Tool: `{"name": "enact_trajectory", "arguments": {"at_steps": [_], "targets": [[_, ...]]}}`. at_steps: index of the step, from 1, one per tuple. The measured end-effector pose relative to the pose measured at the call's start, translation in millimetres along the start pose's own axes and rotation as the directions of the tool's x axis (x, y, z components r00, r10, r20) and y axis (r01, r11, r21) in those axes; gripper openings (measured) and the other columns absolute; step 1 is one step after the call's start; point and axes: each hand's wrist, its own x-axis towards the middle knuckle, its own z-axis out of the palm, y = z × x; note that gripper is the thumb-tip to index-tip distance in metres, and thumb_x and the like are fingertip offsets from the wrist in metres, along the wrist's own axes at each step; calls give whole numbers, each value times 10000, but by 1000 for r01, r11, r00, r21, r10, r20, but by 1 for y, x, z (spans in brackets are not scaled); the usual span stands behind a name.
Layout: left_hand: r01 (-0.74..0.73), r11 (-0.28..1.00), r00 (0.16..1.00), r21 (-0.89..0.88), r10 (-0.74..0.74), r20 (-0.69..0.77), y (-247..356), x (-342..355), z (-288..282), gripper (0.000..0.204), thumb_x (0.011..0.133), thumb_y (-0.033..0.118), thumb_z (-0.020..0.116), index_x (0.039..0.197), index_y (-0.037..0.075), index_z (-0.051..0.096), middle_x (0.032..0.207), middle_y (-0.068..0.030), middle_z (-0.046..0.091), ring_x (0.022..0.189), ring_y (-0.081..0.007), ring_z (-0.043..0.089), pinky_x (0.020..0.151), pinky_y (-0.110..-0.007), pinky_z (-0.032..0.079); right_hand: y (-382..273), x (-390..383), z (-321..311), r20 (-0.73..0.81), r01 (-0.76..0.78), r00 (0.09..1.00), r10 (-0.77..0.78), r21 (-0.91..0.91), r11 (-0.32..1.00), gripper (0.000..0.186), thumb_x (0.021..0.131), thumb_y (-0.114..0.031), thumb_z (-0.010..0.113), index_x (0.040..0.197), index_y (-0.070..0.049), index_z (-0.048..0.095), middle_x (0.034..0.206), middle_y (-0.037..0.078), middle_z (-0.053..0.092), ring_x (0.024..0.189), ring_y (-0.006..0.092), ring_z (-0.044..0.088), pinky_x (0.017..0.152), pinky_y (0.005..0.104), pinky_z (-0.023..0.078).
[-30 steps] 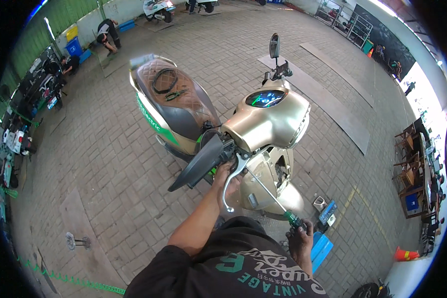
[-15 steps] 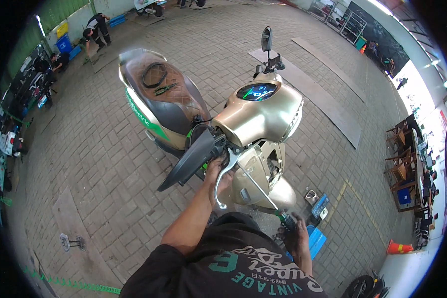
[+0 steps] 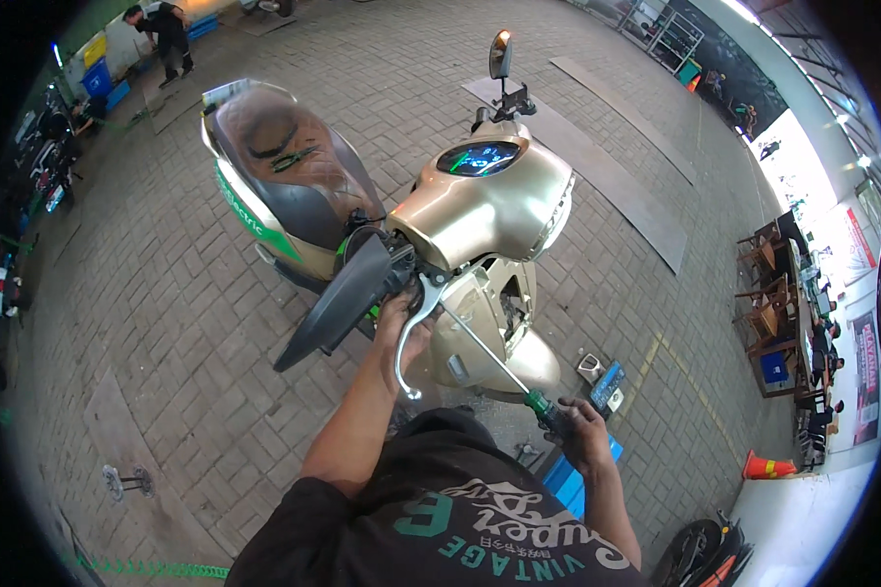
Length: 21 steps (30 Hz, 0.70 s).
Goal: The person disassembles a scooter's handlebar using a screwdriver and pliers. They remove screws from the housing, detach a side mirror, and use pliers to grip and pull components inside the handlebar mechanism.
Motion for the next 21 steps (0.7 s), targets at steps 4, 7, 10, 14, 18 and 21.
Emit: {"name": "enact_trajectory", "arguments": {"at_steps": [4, 7, 10, 14, 18, 21], "targets": [[39, 999, 996, -7, -38, 77, 1, 3, -2, 241, 895, 184, 493, 1003, -18, 567, 809, -118, 642, 592, -203, 622, 419, -195, 511, 43, 9, 3, -51, -22, 996, 69, 630, 776, 434, 899, -412, 467, 1113, -36, 504, 1019, 164, 596, 889, 266, 600, 762, 335, 500], [127, 991, 973, 31, -130, 192, 9, 3, -11, 240, 891, 180, 499, 1001, -22, 567, 824, -118, 642, 600, -202, 622, 419, -192, 507, 40, 10, 18, -73, -105, 974, 212, 688, 718, 480, 912, -471, 398, 1077, -37, 520, 836, 144, 610, 650, 236, 585, 583, 313, 486], [173, 984, 970, 41, -177, 166, 13, 1, -9, 239, 884, 181, 513, 1002, -20, 567, 829, -116, 642, 613, -200, 624, 424, -191, 507, 48, 14, -6, 156, -192, 980, 121, 603, 774, 504, 917, -498, 360, 1036, -37, 528, 629, 100, 543, 435, 203, 461, 417, 307, 377], [77, 996, 993, 46, -80, 89, 8, -4, -2, 248, 878, 186, 522, 1007, -22, 564, 836, -123, 637, 618, -202, 622, 427, -191, 507, 50, 10, 0, 124, -145, 988, 93, 537, 831, 377, 916, -393, 444, 1002, -37, 534, 643, 97, 526, 419, 184, 434, 408, 307, 361], [98, 995, 994, 22, -99, 51, 8, -5, -3, 283, 876, 218, 534, 1021, -24, 558, 877, -132, 628, 642, -209, 615, 419, -191, 502, 50, 3, 15, -159, 261, 965, -208, 524, 811, 298, 917, -273, 477, 1057, -13, 517, 1020, 167, 543, 633, 240, 581, 596, 339, 490], [98, 988, 992, 122, -107, 68, 9, 0, -6, 308, 875, 242, 531, 1032, -22, 548, 837, -132, 615, 646, -201, 614, 406, -188, 503, 33, 0, 5, 48, 63, 995, -91, 421, 905, 370, 909, -238, 472, 1164, 30, 479, 1035, 199, 560, 660, 257, 604, 551, 334, 482]]}}
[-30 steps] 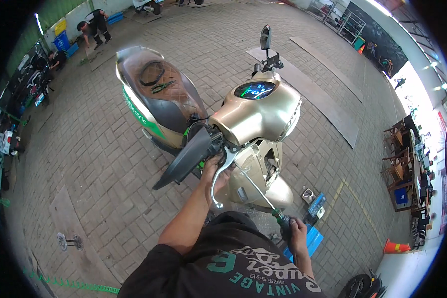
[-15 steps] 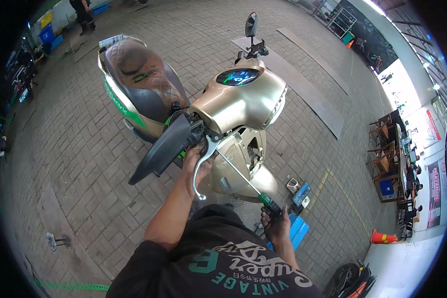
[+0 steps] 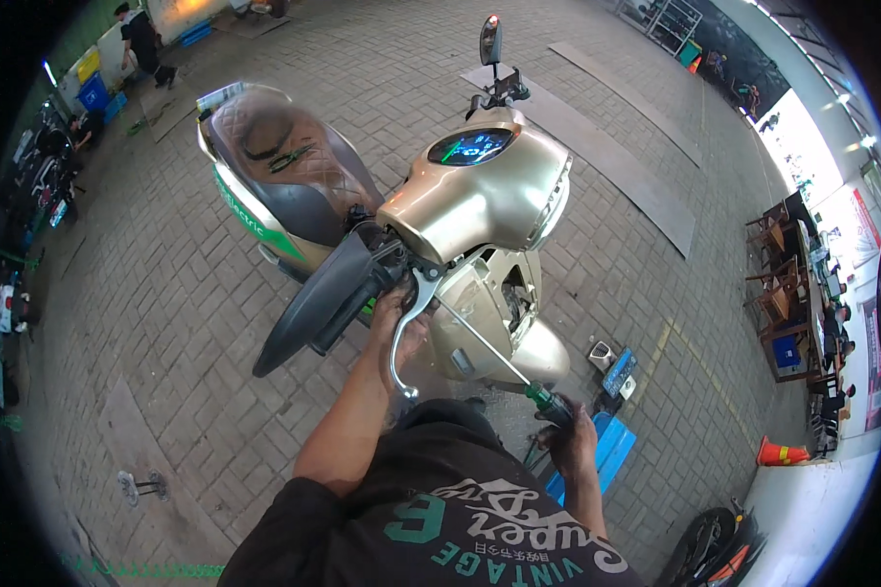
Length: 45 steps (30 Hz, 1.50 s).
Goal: The person disassembles a scooter's handlebar using a screwdriver and pliers. They remove screws from the housing, detach a side mirror, and use pliers to grip and pull components inside the handlebar mechanism.
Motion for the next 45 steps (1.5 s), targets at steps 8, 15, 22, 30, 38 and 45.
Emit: {"name": "enact_trajectory", "arguments": {"at_steps": [8, 15, 22, 30, 38, 45], "targets": [[3, 996, 1000, -88, -1, 23, 1, -8, 7, 283, 838, 221, 585, 1001, -9, 565, 797, -126, 617, 632, -239, 620, 391, -190, 505, 30, 6, 29, -294, 415, 864, -408, -41, 909, 376, 901, -253, 474, 1129, 45, 481, 1000, 187, 582, 640, 232, 598, 483, 311, 448], [-49, 996, 997, -78, 44, -57, -1, -6, 10, 221, 827, 175, 591, 973, 8, 589, 811, -119, 632, 644, -249, 626, 416, -190, 516, 28, 10, 12, -253, 407, 885, -390, 15, 913, 336, 820, -119, 490, 1126, 18, 485, 1066, 151, 574, 911, 248, 581, 677, 343, 504], [10, 994, 999, -109, -16, -51, 3, -7, 6, 208, 835, 184, 590, 940, 5, 598, 782, -121, 636, 643, -245, 631, 415, -201, 516, 14, 5, 15, -284, 205, 937, -203, -24, 978, 376, 800, -121, 528, 1148, 10, 477, 1107, 148, 555, 939, 253, 574, 674, 365, 517], [3, 999, 1000, -54, -3, -3, 4, -11, 10, 186, 831, 173, 612, 961, 44, 583, 806, -70, 634, 601, -171, 623, 516, -218, 540, 12, -1, 31, -269, 382, 895, -356, 51, 923, 357, 905, -222, 460, 1176, 12, 458, 1063, 161, 566, 786, 223, 612, 513, 290, 502], [-41, 992, 998, -121, 34, -61, 0, -4, 11, 248, 835, 175, 589, 941, -49, 586, 787, -144, 631, 610, -246, 625, 424, -232, 542, 38, 6, 4, -259, 544, 809, -528, -11, 839, 341, 835, -129, 471, 1132, 37, 474, 1132, 202, 525, 827, 242, 602, 607, 344, 533], [-9, 995, 1000, -99, 12, 25, 3, -3, -5, 192, 840, 133, 584, 1018, 61, 569, 915, -63, 626, 756, -181, 617, 639, -310, 544, 17, 0, 11, -219, 150, 962, -163, -75, 986, 370, 811, -158, 521, 1122, 37, 477, 1187, 192, 500, 976, 285, 565, 668, 366, 534]]}}
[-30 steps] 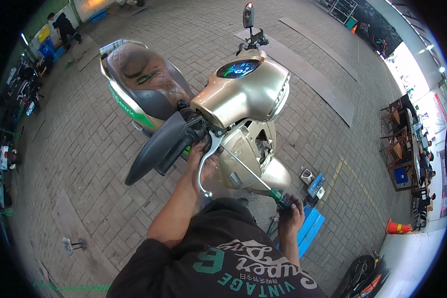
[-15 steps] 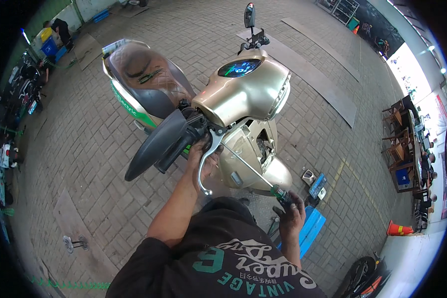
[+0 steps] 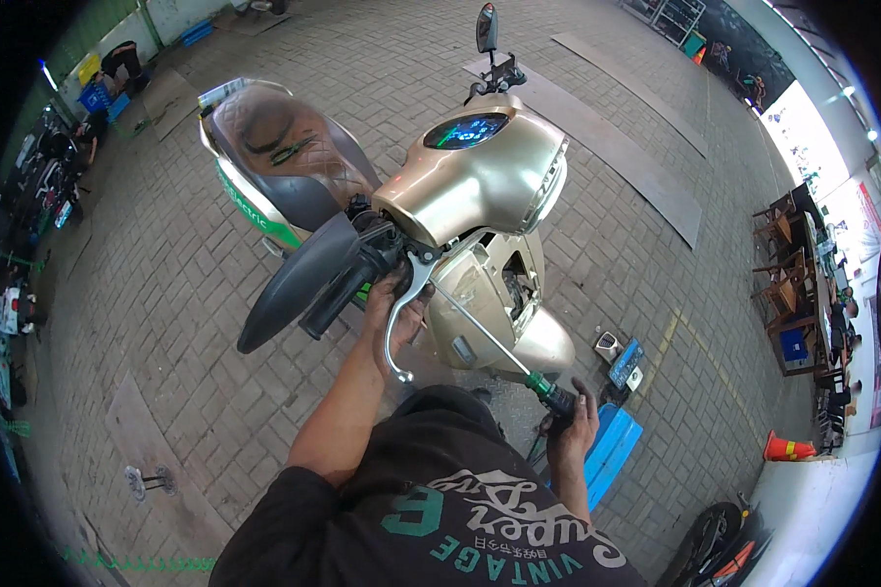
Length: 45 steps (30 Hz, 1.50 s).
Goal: The person disassembles a scooter's handlebar using a screwdriver and pliers. They remove screws from the housing, detach a side mirror, and use pliers to grip and pull components inside the handlebar mechanism.
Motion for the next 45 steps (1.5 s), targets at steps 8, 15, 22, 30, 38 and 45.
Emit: {"name": "enact_trajectory", "arguments": {"at_steps": [8, 15, 22, 30, 38, 45], "targets": [[-133, 991, 983, 6, 133, -124, -6, -7, 23, 191, 810, 129, 604, 937, -13, 586, 814, -129, 636, 643, -235, 625, 481, -226, 537, 5, -7, 13, 21, 31, 999, -31, 7, 999, 523, 827, -290, 534, 1226, 17, 392, 1176, 166, 527, 830, 270, 602, 556, 343, 499], [-83, 996, 993, 32, 86, -80, -5, -4, 17, 190, 830, 145, 590, 944, -7, 583, 793, -115, 627, 625, -217, 621, 482, -218, 543, 25, -6, 4, 58, 237, 965, -256, 230, 944, 387, 811, -239, 505, 1135, -35, 449, 1180, 165, 520, 823, 266, 601, 512, 323, 486], [-130, 991, 986, 7, 130, -99, -8, -3, 21, 190, 838, 166, 594, 935, 3, 589, 792, -104, 626, 599, -202, 611, 487, -205, 548, 22, -5, 3, 27, 267, 962, -272, 121, 956, 456, 806, -245, 541, 1178, -30, 388, 1190, 172, 504, 873, 268, 602, 562, 342, 526], [-123, 992, 983, -4, 122, -136, -9, -3, 21, 189, 842, 172, 595, 937, 8, 594, 803, -110, 628, 586, -184, 604, 497, -216, 545, 12, -6, -1, 45, 80, 995, -89, 180, 980, 452, 778, -179, 553, 1177, -73, 370, 1260, 162, 452, 1005, 305, 551, 578, 366, 537], [-103, 994, 988, -40, 98, -124, -7, -4, 24, 212, 833, 176, 602, 943, -5, 590, 807, -113, 629, 598, -200, 610, 401, -167, 497, 14, -6, 0, -107, 152, 983, -149, 18, 988, 401, 820, -230, 513, 1166, -82, 374, 1194, 186, 476, 846, 301, 597, 471, 334, 502], [-173, 985, 977, -2, 172, -127, -11, -5, 27, 192, 835, 155, 598, 951, 2, 580, 809, -104, 626, 615, -188, 611, 460, -205, 520, 19, -4, 12, -84, 159, 986, -144, 213, 964, 423, 869, -192, 473, 1240, -58, 321, 1048, 215, 560, 601, 244, 596, 440, 311, 470]]}}
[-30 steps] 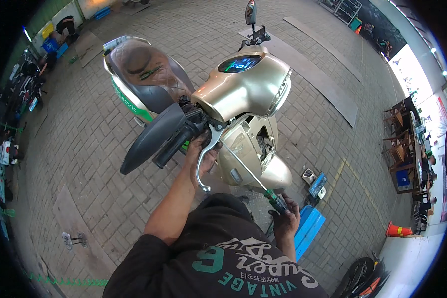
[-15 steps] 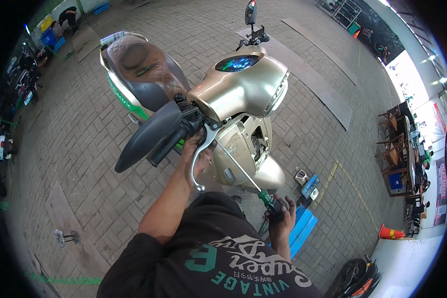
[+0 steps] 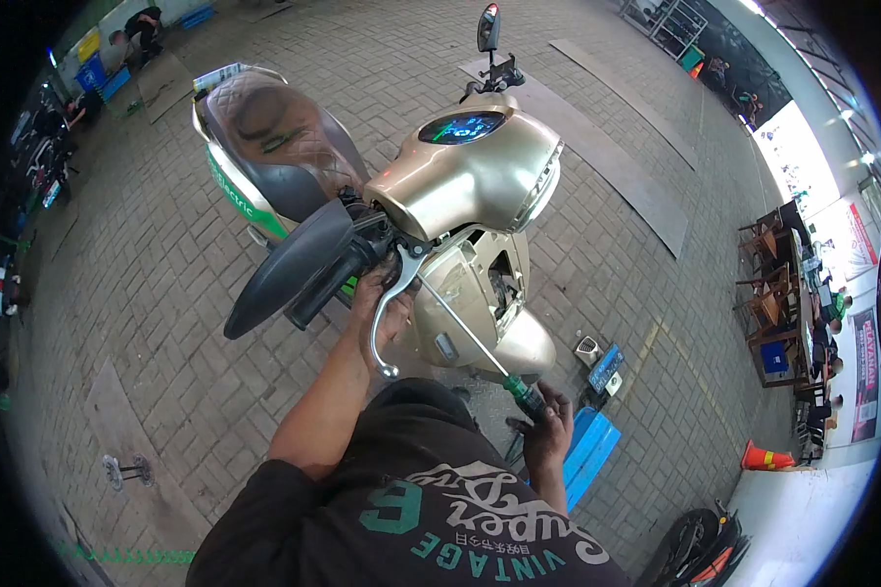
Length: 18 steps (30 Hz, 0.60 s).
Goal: The person disassembles a scooter's handlebar using a screwdriver and pliers. They remove screws from the housing, detach a side mirror, and use pliers to grip and pull components inside the handlebar mechanism.
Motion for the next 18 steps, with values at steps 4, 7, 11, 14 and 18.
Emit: {"name": "enact_trajectory", "arguments": {"at_steps": [4, 7, 11, 14, 18], "targets": [[109, 994, 987, -10, -107, 119, 6, 3, -8, 176, 831, 128, 608, 941, -5, 574, 815, -100, 623, 636, -183, 613, 538, -226, 539, -1, -1, -7, -2, -70, 998, 70, -175, 982, 500, 813, -156, 499, 1268, -62, 311, 1179, 188, 488, 899, 295, 569, 583, 363, 519], [51, 998, 999, -34, -51, 0, 1, -1, 0, 189, 820, 133, 627, 936, -7, 574, 810, -98, 621, 623, -181, 610, 483, -201, 528, 6, 0, -2, -23, 155, 988, -154, 74, 985, 469, 861, -211, 491, 1268, -44, 329, 1123, 165, 534, 783, 280, 612, 495, 330, 503], [119, 992, 991, -36, -117, 60, 6, -2, -4, 191, 813, 135, 638, 936, 2, 576, 803, -93, 621, 616, -176, 607, 464, -187, 521, -11, -1, -2, -9, -139, 990, 139, -182, 974, 437, 821, -176, 495, 1223, -28, 407, 1109, 162, 552, 867, 299, 592, 608, 406, 501], [109, 992, 994, -62, -110, -12, 2, 2, -4, 185, 813, 129, 641, 942, 12, 579, 815, -84, 629, 642, -168, 616, 529, -213, 539, -1, 0, -14, -31, -73, 997, 70, -107, 992, 377, 807, -209, 528, 1140, -57, 441, 1122, 166, 548, 919, 310, 573, 584, 391, 478], [109, 992, 994, -61, -109, 9, 1, 9, -15, 188, 810, 147, 649, 943, 29, 590, 845, -76, 643, 679, -158, 631, 544, -254, 548, -4, -5, -5, -12, -38, 999, 39, 59, 998, 287, 816, -230, 536, 1044, -83, 440, 1144, 160, 534, 923, 319, 573, 540, 369, 470]]}}
